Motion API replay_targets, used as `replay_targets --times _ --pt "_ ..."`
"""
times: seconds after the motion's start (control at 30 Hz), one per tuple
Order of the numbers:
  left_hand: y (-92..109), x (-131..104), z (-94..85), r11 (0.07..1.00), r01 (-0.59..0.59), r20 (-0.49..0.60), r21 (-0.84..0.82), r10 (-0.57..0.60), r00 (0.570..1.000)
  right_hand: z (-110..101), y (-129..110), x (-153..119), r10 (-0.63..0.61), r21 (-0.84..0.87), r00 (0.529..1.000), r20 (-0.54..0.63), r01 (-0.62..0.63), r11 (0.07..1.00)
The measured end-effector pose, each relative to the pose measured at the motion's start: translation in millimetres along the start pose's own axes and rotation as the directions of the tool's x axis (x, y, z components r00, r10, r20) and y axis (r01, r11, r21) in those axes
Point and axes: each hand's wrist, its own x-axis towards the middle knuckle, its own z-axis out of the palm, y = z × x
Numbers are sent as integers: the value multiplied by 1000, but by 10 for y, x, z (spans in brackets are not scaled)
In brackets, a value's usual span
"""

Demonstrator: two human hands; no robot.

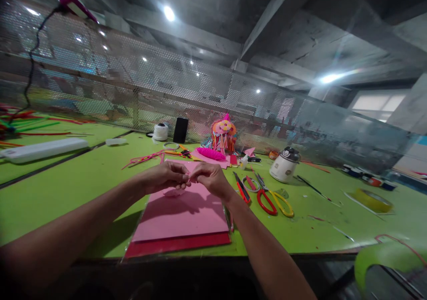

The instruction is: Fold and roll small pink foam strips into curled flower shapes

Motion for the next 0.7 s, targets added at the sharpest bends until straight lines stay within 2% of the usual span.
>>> replay_targets --times 0.1,0.23,0.37,0.5,0.63,0.7 --pt "5 6 8 1000 -4 -32 15 4 999 5 45 5 51 62 998 -32 -49 997" --pt "16 5 29 999 -18 -70 27 20 997 31 125 23 185 182 978 -95 -166 969" --pt "-4 11 25 998 -12 -76 65 17 997 67 152 34 227 46 967 -112 -223 974" --pt "-36 23 21 994 -40 -57 100 46 997 92 157 30 200 -52 968 -151 -210 976" --pt "-73 42 47 992 -82 -92 93 90 992 104 169 27 154 -153 969 -194 -185 971" --pt "-100 56 64 996 -67 -113 57 73 991 114 175 31 137 -186 966 -219 -179 966"
